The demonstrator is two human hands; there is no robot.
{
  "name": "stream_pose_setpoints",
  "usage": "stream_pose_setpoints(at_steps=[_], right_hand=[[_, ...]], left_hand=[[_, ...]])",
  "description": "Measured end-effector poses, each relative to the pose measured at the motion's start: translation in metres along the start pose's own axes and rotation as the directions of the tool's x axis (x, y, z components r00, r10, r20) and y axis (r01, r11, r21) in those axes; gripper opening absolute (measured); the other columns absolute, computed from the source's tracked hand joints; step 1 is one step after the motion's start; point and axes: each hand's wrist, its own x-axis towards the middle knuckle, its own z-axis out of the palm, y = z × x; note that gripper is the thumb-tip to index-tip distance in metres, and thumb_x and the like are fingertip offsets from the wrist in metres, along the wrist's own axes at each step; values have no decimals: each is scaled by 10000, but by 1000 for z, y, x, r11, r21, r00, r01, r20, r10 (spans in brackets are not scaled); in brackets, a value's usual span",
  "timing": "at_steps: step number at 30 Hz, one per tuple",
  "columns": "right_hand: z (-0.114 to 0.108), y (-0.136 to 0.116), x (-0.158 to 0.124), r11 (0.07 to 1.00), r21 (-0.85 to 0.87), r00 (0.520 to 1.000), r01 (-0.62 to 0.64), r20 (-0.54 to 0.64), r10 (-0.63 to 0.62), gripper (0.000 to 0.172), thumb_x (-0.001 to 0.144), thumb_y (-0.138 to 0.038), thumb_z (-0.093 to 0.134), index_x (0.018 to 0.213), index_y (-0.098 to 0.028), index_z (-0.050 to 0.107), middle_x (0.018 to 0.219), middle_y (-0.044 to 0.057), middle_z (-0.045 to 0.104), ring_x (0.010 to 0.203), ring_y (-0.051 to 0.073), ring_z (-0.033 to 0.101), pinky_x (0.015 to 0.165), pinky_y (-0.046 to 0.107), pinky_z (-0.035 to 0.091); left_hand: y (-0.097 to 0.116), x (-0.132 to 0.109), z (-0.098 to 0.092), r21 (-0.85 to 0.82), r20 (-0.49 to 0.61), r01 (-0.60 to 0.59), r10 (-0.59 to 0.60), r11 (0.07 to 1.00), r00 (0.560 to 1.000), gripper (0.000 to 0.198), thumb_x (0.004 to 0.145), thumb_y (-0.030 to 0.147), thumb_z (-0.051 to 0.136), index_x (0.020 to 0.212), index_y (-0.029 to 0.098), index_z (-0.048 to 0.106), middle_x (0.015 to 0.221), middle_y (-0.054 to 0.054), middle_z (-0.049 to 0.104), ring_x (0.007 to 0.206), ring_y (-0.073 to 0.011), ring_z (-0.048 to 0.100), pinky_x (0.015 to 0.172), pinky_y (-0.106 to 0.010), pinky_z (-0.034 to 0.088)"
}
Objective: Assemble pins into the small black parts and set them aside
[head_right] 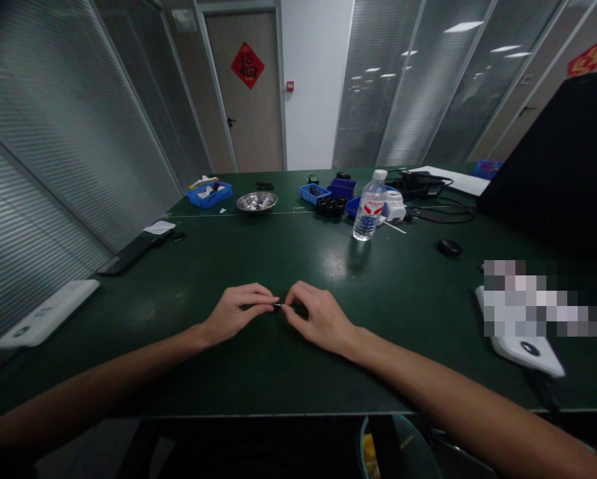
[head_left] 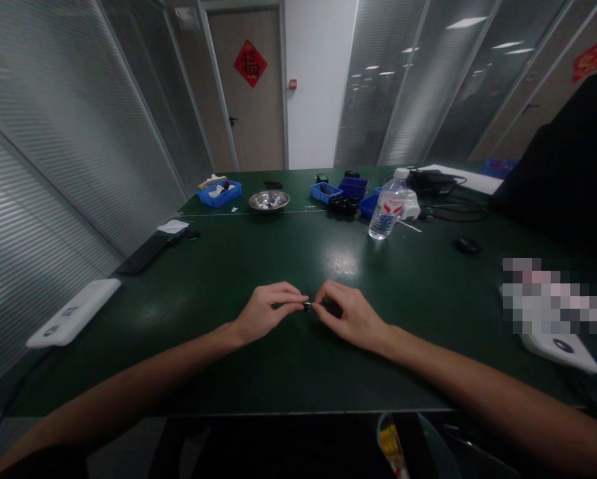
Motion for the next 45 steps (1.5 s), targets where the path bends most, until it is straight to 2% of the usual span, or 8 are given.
stream_pose_setpoints(at_steps=[3, 8, 14, 20, 26, 31, 39, 45], right_hand=[[3, 0, -1, 998, -65, 999, 26, 32, -24, 51, 967, -246, 589, 978, -202, 612, 909, 16, 609, 733, 135, 567, 660, 269, 412], [7, -1, -1, 1000, -18, 1000, 15, -10, -15, 71, 990, -259, 572, 969, -207, 615, 904, 18, 617, 770, 144, 579, 681, 273, 431], [0, 4, 2, 998, -55, 1000, 23, -13, -24, 87, 998, -260, 563, 980, -201, 625, 932, 27, 631, 799, 148, 592, 692, 275, 435], [-1, 14, 3, 986, -165, 999, 4, 51, 5, 93, 980, -279, 588, 1015, -207, 635, 946, 21, 640, 742, 137, 588, 658, 268, 418], [0, 15, 6, 941, -336, 992, -24, 110, 64, 109, 983, -294, 576, 1026, -220, 644, 978, 31, 645, 766, 154, 595, 640, 270, 391], [-2, 17, 7, 895, -444, 989, -46, 103, 102, 122, 982, -313, 571, 988, -218, 648, 957, 36, 625, 709, 145, 554, 596, 273, 331], [-7, 24, 8, 889, -428, 981, -163, 27, 193, 99, 964, -304, 591, 954, -221, 644, 937, 21, 631, 686, 137, 551, 581, 275, 309], [-12, 32, 9, 876, -421, 968, -234, -17, 251, 101, 960, -314, 598, 969, -225, 645, 967, 26, 641, 692, 144, 567, 576, 271, 323]], left_hand=[[-2, -1, 1, 33, 64, 0, -3, 999, 998, 216, 958, 228, 662, 1140, 212, 777, 1059, -73, 721, 966, -188, 677, 863, -325, 536], [1, 1, 1, 13, 56, 35, -36, 999, 998, 219, 958, 248, 666, 1144, 208, 773, 1075, -76, 716, 984, -195, 672, 878, -327, 526], [0, 2, -3, 40, 189, 107, -113, 993, 976, 393, 942, 276, 691, 1331, 226, 664, 1079, -68, 700, 963, -191, 653, 867, -319, 521], [-1, 1, -3, 222, 211, 28, -76, 975, 975, 413, 971, 266, 639, 1384, 275, 618, 1186, -77, 659, 1108, -222, 593, 967, -381, 486], [3, 1, -1, 442, 249, -75, -42, 894, 968, 436, 1010, 407, 553, 1424, 272, 584, 1380, -111, 577, 1274, -290, 500, 1060, -479, 413], [-2, -2, -1, 572, 209, -43, -95, 819, 973, 442, 1062, 427, 412, 1431, 246, 575, 1457, -114, 536, 1328, -310, 460, 1051, -497, 398], [-11, 2, -11, 453, 148, 23, -100, 891, 984, 405, 1083, 327, 377, 1417, 226, 585, 1377, -86, 606, 1252, -239, 532, 1058, -442, 433], [-45, 5, -37, 475, 108, 45, -109, 879, 988, 387, 1074, 299, 398, 1394, 234, 606, 1380, -79, 606, 1263, -220, 550, 1082, -416, 444]])
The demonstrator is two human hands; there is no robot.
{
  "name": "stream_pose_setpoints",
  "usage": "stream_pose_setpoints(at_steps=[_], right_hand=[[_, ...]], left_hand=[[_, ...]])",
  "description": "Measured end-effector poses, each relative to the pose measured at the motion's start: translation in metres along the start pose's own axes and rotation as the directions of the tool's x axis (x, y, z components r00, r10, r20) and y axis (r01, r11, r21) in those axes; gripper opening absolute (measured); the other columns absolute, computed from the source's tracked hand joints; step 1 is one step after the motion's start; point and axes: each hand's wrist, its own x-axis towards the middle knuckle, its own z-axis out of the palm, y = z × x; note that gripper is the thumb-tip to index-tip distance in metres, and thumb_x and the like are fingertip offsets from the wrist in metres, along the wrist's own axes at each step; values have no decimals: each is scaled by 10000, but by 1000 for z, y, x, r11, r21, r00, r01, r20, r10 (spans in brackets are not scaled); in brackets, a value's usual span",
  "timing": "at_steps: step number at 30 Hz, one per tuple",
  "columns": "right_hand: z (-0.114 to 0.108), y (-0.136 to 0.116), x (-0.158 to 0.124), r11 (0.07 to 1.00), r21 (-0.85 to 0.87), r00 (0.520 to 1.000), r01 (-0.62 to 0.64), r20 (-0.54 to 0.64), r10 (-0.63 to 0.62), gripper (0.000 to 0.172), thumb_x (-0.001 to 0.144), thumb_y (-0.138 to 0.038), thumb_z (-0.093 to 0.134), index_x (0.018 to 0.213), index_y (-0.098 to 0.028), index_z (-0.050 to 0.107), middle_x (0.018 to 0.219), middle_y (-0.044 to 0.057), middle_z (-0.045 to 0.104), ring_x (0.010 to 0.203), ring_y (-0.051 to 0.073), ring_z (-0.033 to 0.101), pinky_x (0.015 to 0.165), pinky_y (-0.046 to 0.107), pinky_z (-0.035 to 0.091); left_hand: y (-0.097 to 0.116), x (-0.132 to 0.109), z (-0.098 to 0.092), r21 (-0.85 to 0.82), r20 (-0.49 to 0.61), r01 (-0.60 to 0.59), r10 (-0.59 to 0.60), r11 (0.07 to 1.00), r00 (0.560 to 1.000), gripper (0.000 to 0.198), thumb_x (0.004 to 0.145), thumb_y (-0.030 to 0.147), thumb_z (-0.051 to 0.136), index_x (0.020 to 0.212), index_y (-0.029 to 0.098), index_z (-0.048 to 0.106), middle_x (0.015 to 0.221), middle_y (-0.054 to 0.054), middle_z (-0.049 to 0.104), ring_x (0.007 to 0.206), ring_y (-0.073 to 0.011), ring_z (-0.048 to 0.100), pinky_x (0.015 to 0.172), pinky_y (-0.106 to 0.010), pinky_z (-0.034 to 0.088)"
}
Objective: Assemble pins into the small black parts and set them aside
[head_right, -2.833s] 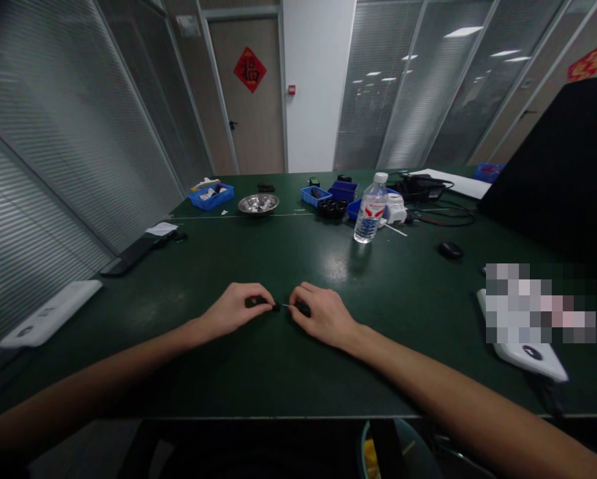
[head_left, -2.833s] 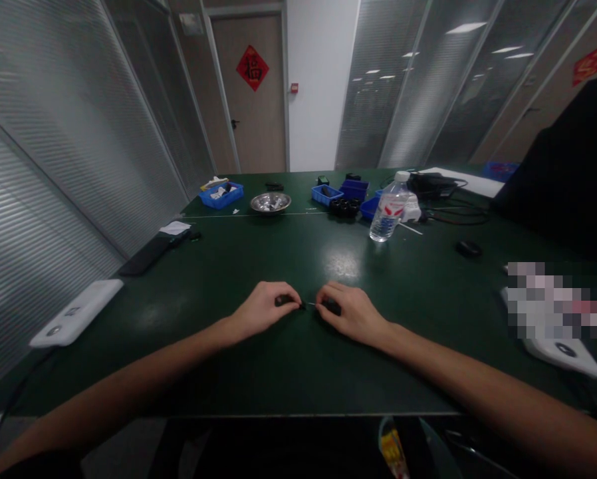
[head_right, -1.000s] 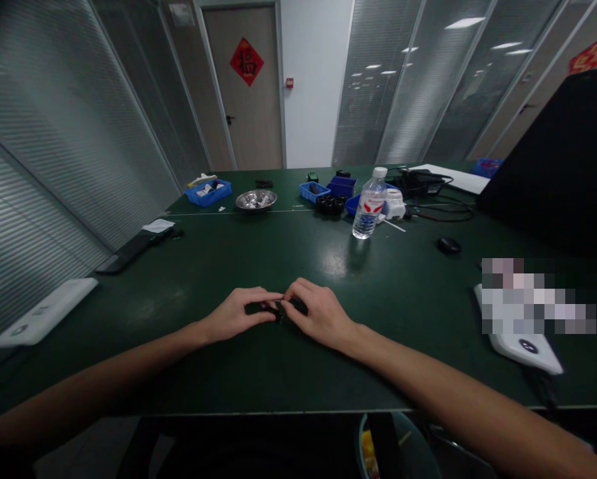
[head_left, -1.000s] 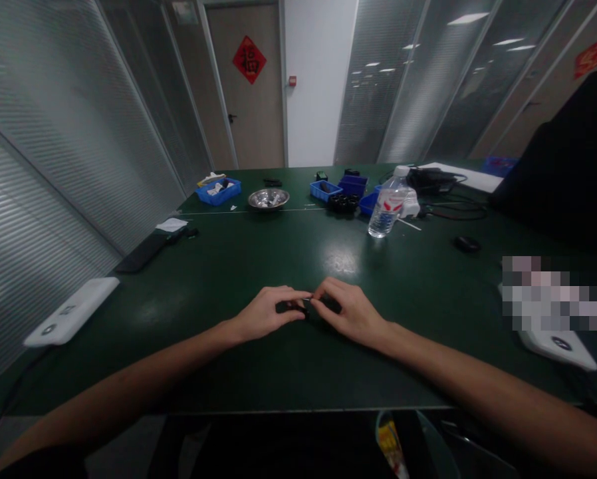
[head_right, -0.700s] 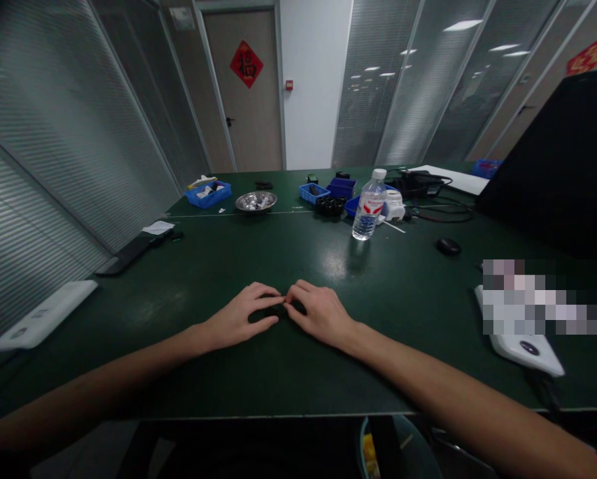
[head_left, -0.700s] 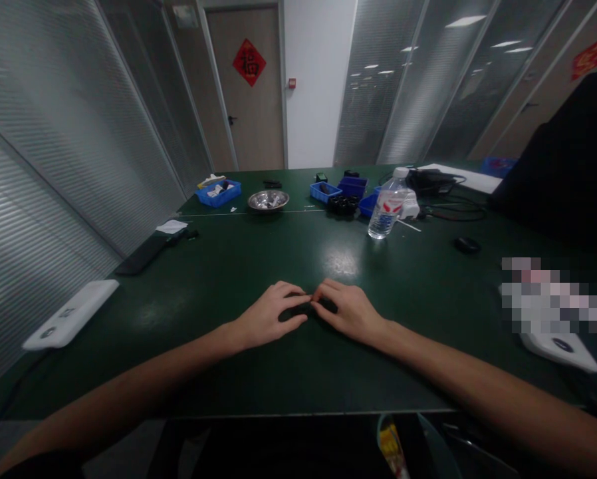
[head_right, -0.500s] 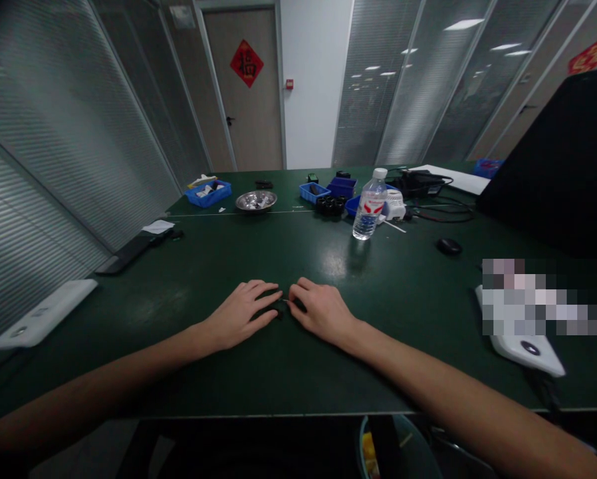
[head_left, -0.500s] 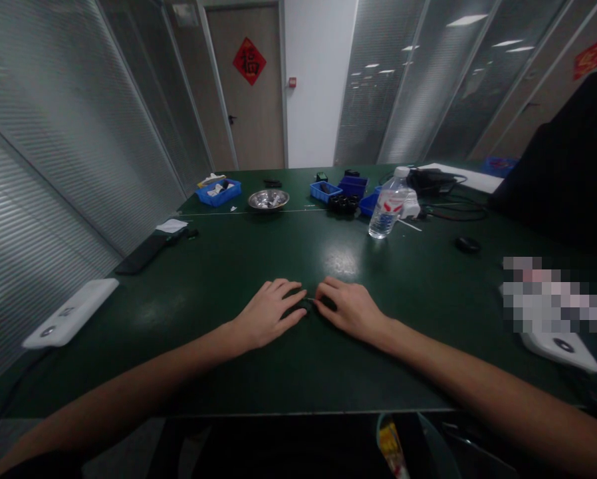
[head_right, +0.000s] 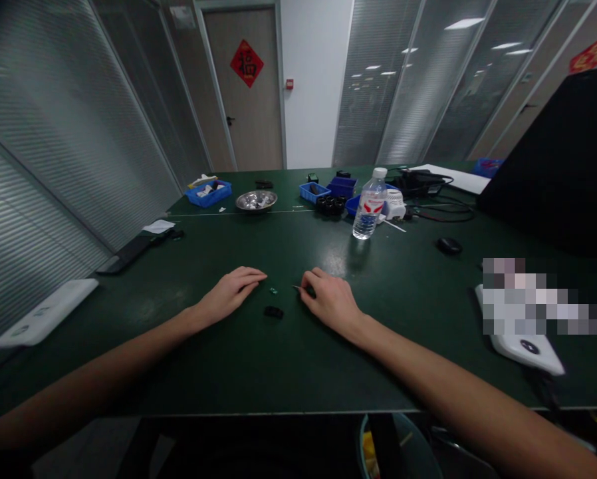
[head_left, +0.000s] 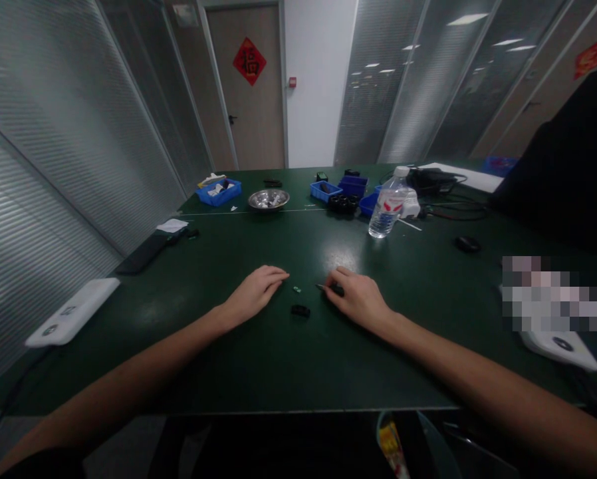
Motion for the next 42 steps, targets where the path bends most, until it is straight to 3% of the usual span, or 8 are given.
stream_pose_setpoints(at_steps=[4, 7, 28, 31, 34, 38, 42], right_hand=[[1, 2, -1, 1000, 20, 1000, 3, -11, -3, 113, 962, -330, 604, 981, -225, 640, 970, 36, 646, 737, 162, 585, 599, 274, 361], [2, 1, -1, 999, 40, 1000, 21, 0, -21, 120, 964, -334, 607, 1006, -227, 641, 995, 45, 646, 806, 180, 602, 627, 277, 396], [5, 2, 1, 994, 106, 1000, 0, 13, -1, 124, 947, -279, 616, 1066, -249, 637, 1052, 28, 671, 877, 189, 637, 675, 284, 432], [6, 2, 0, 994, 107, 1000, 2, 4, -3, 129, 947, -281, 616, 1069, -248, 639, 1049, 30, 671, 873, 187, 635, 675, 283, 429], [6, 3, 0, 994, 109, 1000, 1, 3, -1, 135, 946, -286, 616, 1074, -252, 639, 1049, 26, 670, 875, 188, 634, 673, 283, 426], [6, 3, -1, 993, 116, 1000, -2, 7, 1, 136, 944, -286, 616, 1074, -252, 638, 1051, 23, 668, 880, 184, 632, 677, 279, 424], [7, 4, 0, 994, 106, 1000, 1, 1, -1, 129, 948, -285, 609, 1070, -251, 634, 1043, 20, 670, 865, 179, 630, 685, 278, 419]], left_hand=[[-32, -2, -4, 186, -35, 181, -178, 966, 983, 498, 1056, 443, 416, 1483, 210, 520, 1532, -112, 480, 1424, -296, 416, 1172, -523, 328], [-43, -3, -4, 233, -15, 222, -224, 947, 974, 560, 1049, 517, 385, 1521, 228, 470, 1581, -97, 423, 1460, -311, 370, 1185, -541, 303], [-41, -4, -6, 248, 2, 209, -217, 946, 976, 554, 1056, 488, 381, 1526, 207, 463, 1587, -110, 413, 1467, -320, 362, 1193, -551, 285], [-29, -3, -9, 222, -33, 175, -172, 959, 984, 474, 1051, 431, 430, 1451, 208, 551, 1523, -106, 493, 1417, -299, 428, 1170, -534, 325], [1, -3, -10, 147, -84, 8, 4, 989, 996, 368, 1051, 348, 457, 1350, 218, 628, 1385, -93, 601, 1311, -257, 518, 1123, -482, 382], [45, -5, -3, 52, 31, -209, 207, 977, 978, 329, 995, 374, 596, 1279, 224, 663, 1281, -94, 647, 1220, -257, 564, 1043, -439, 439], [53, -3, 2, 50, 75, -227, 223, 973, 972, 237, 1005, 291, 582, 1194, 215, 703, 1359, -96, 609, 1286, -263, 524, 1069, -460, 427]])
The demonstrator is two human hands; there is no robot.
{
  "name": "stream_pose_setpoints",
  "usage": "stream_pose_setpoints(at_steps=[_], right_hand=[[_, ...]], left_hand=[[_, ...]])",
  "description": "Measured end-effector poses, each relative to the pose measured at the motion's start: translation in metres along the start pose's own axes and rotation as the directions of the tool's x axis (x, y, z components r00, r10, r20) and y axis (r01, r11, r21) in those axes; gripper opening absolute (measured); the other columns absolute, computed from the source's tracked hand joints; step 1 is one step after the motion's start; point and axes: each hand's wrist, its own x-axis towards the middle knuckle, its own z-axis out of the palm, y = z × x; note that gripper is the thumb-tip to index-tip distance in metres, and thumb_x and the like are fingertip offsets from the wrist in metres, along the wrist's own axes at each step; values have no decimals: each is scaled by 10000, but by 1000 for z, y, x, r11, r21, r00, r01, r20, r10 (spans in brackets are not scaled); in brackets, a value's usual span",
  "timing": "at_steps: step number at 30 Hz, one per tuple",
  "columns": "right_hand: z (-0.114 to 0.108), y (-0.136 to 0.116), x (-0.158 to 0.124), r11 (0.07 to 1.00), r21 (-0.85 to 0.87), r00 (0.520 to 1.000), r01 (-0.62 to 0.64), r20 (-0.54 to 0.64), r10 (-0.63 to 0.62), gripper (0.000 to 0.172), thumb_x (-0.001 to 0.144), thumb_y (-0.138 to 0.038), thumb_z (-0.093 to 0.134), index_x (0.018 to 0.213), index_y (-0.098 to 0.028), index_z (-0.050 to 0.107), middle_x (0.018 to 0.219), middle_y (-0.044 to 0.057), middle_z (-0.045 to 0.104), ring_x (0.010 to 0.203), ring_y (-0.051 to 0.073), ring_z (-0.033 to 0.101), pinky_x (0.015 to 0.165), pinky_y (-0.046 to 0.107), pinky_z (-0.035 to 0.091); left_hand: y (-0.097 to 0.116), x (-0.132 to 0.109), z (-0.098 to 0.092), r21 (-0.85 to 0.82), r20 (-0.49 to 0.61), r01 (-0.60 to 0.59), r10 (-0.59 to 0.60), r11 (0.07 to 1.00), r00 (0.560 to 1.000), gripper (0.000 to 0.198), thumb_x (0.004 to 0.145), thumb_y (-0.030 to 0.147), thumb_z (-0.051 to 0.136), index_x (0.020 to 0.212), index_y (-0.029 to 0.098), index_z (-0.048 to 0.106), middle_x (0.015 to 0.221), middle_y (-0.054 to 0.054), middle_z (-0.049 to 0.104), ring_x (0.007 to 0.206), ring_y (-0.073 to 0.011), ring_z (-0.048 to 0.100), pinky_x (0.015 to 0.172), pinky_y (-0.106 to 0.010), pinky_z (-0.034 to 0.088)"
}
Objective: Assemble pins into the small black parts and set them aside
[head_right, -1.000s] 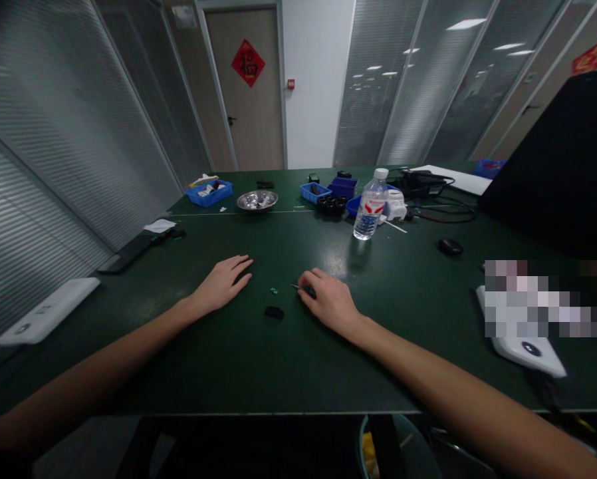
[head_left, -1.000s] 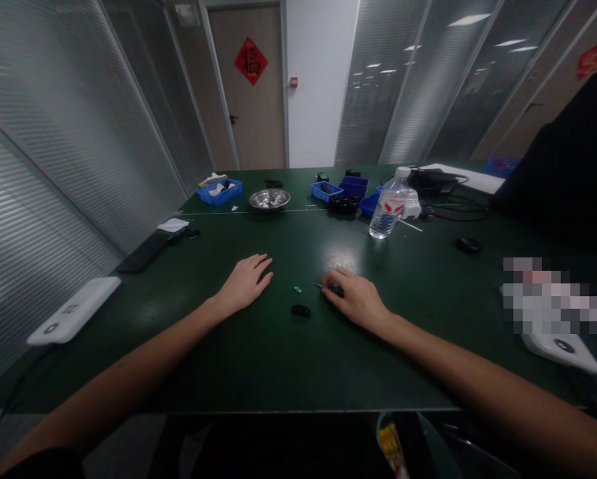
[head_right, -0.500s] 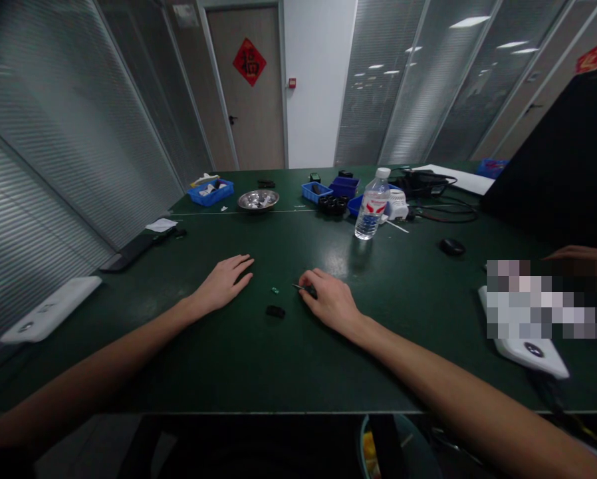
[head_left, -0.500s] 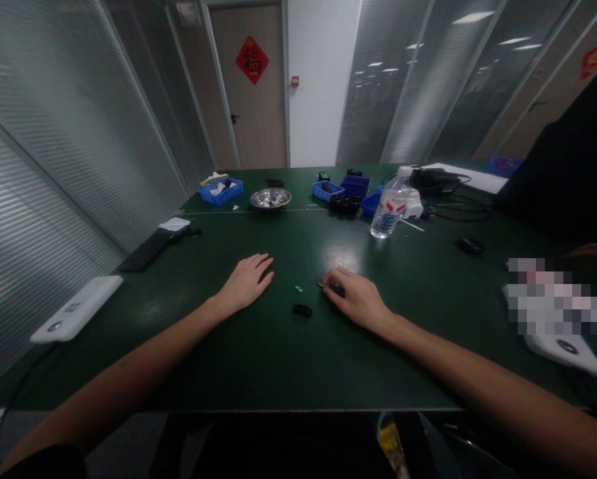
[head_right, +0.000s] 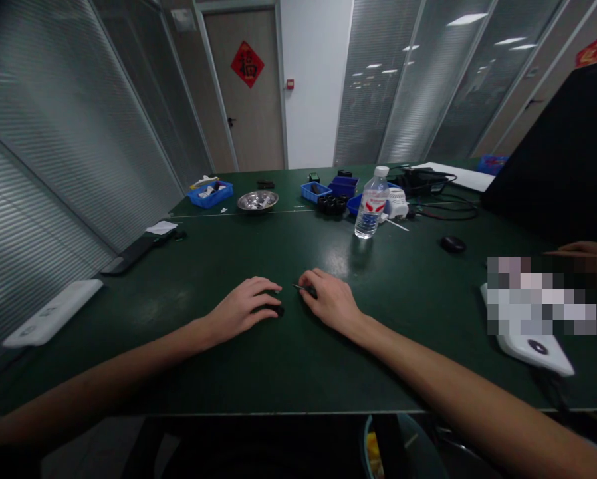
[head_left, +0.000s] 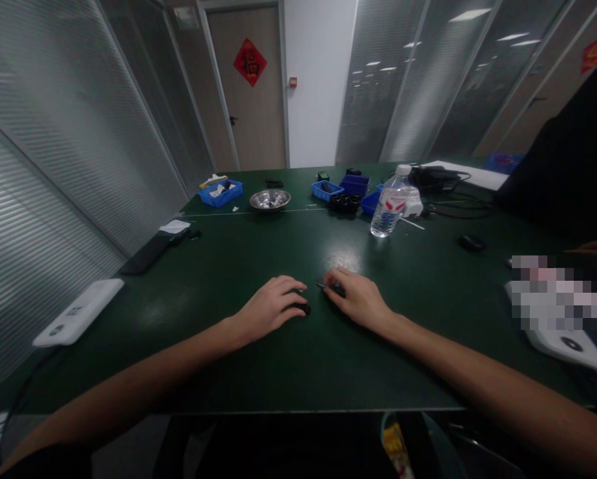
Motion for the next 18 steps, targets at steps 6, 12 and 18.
stream_pose_setpoints(at_steps=[6, 12, 18], right_hand=[[1, 3, 0, 1000, -5, 1000, -5, -3, 5, 116, 946, -285, 608, 1057, -260, 633, 1035, 8, 672, 861, 178, 632, 679, 277, 412], [-1, 3, 0, 1000, 6, 1000, 2, -5, -2, 132, 945, -284, 606, 1071, -258, 638, 1039, 18, 675, 871, 180, 637, 698, 282, 434], [-1, 2, -1, 1000, 0, 1000, -9, 3, 9, 132, 944, -288, 609, 1070, -259, 638, 1039, 16, 676, 858, 179, 636, 690, 282, 433]], left_hand=[[-15, 0, -2, 65, -31, 65, -63, 996, 997, 310, 990, 257, 595, 1293, 231, 655, 1400, -89, 598, 1297, -259, 528, 1086, -496, 437], [-20, 3, -2, 5, 10, 23, -23, 1000, 1000, 323, 1023, 285, 548, 1332, 244, 632, 1423, -72, 593, 1343, -229, 512, 1130, -454, 427], [-28, 4, 1, 50, 90, -66, 61, 997, 994, 360, 1039, 186, 484, 1381, 211, 596, 1318, -82, 659, 1212, -217, 589, 1047, -407, 483]])
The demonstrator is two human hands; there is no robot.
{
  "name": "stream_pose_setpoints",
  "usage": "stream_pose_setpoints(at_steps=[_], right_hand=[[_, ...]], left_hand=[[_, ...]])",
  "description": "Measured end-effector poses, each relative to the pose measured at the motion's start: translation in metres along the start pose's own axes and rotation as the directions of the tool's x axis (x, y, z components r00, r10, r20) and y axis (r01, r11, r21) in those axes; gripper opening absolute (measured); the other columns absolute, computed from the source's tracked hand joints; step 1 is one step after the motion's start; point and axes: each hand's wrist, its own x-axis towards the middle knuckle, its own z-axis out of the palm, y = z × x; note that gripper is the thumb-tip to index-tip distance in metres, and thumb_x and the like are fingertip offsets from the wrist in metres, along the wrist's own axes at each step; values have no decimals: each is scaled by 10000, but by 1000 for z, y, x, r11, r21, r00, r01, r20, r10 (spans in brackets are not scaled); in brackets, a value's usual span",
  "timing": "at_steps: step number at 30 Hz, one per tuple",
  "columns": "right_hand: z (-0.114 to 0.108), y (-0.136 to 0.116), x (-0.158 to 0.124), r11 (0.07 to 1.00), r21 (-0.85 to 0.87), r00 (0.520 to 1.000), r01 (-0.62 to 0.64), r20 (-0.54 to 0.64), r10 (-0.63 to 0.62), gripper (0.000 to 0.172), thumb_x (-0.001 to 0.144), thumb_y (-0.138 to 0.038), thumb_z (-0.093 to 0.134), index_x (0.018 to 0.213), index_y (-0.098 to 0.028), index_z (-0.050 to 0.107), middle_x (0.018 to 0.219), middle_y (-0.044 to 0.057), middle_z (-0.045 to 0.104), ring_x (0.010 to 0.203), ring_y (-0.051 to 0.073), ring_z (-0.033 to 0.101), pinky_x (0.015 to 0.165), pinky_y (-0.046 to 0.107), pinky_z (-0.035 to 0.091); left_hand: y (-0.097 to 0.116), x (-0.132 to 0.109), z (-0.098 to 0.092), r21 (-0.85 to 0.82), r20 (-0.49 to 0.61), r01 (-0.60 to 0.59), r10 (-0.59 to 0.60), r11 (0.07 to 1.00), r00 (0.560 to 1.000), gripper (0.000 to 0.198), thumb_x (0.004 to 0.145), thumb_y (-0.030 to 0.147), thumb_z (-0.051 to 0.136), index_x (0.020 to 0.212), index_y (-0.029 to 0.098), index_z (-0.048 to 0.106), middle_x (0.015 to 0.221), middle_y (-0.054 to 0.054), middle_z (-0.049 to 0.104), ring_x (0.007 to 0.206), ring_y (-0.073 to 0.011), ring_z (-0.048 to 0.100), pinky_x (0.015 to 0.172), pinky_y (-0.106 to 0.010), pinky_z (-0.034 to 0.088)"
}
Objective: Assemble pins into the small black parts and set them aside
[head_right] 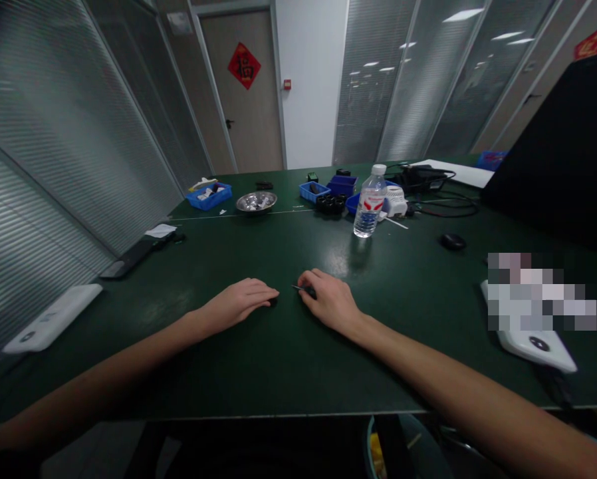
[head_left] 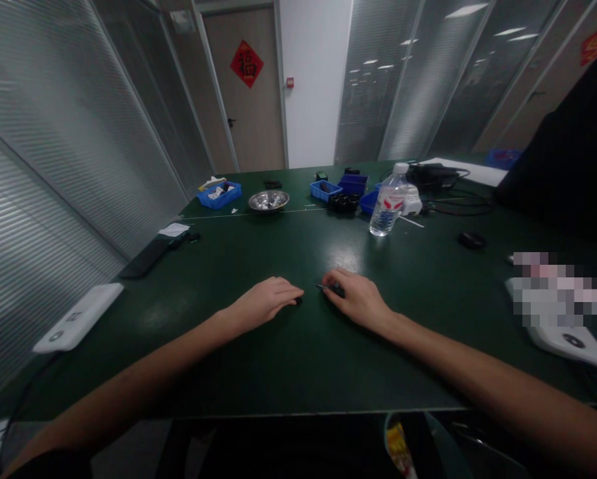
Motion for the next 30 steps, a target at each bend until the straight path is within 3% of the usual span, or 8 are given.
stream_pose_setpoints(at_steps=[3, 5, 10, 15, 18, 21, 30], right_hand=[[-1, 0, 0, 1000, 6, 1000, 0, 4, 0, 141, 943, -289, 613, 1078, -259, 637, 1045, 17, 675, 863, 180, 637, 692, 282, 442], [-2, -1, 0, 1000, 16, 1000, 2, 3, -3, 143, 944, -287, 613, 1083, -260, 637, 1050, 16, 674, 868, 181, 638, 702, 287, 451], [-3, -2, -1, 1000, 29, 1000, 0, 9, 0, 143, 949, -293, 611, 1084, -256, 644, 1049, 22, 674, 855, 180, 635, 693, 289, 452], [-2, -1, 0, 1000, 18, 1000, -1, 4, 1, 130, 945, -297, 615, 1062, -255, 653, 1036, 22, 673, 861, 182, 636, 678, 285, 438], [-2, -2, 0, 1000, 12, 1000, 14, -10, -14, 118, 949, -294, 608, 1051, -250, 647, 1028, 19, 670, 851, 178, 630, 683, 286, 432], [-2, -3, 0, 1000, 14, 1000, 23, -6, -23, 114, 953, -291, 599, 1048, -248, 644, 1029, 16, 667, 835, 170, 624, 678, 282, 428], [-3, -7, 0, 1000, 8, 1000, 15, 0, -15, 101, 955, -285, 596, 1033, -247, 647, 1031, 9, 669, 828, 164, 622, 677, 280, 418]], left_hand=[[-5, -7, -5, 38, 12, -9, 8, 999, 1000, 374, 1034, 169, 478, 1390, 210, 589, 1283, -97, 665, 1181, -228, 595, 1023, -419, 489], [-14, -17, -13, 23, 16, 53, -53, 998, 998, 375, 1040, 201, 478, 1400, 231, 579, 1288, -88, 656, 1191, -221, 592, 1028, -411, 488], [-75, -69, -44, -5, 32, 341, -341, 940, 940, 353, 1045, 295, 460, 1371, 281, 595, 1323, -55, 636, 1195, -215, 603, 1004, -383, 503], [-158, -138, -76, 129, -61, 589, -586, 798, 808, 388, 1003, 351, 495, 1339, 213, 630, 1326, -70, 653, 1203, -244, 610, 1054, -384, 463], [-189, -174, -94, 246, -72, 719, -727, 650, 683, 408, 974, 338, 500, 1300, 157, 666, 1333, -86, 662, 1219, -258, 610, 1084, -369, 435], [-199, -196, -110, 300, -62, 784, -809, 544, 585, 444, 946, 299, 514, 1318, 107, 661, 1331, -121, 665, 1208, -289, 617, 1075, -399, 439], [-203, -213, -124, 276, -89, 858, -877, 433, 471, 441, 957, 284, 541, 1348, 110, 647, 1340, -126, 662, 1160, -276, 629, 1028, -376, 454]])
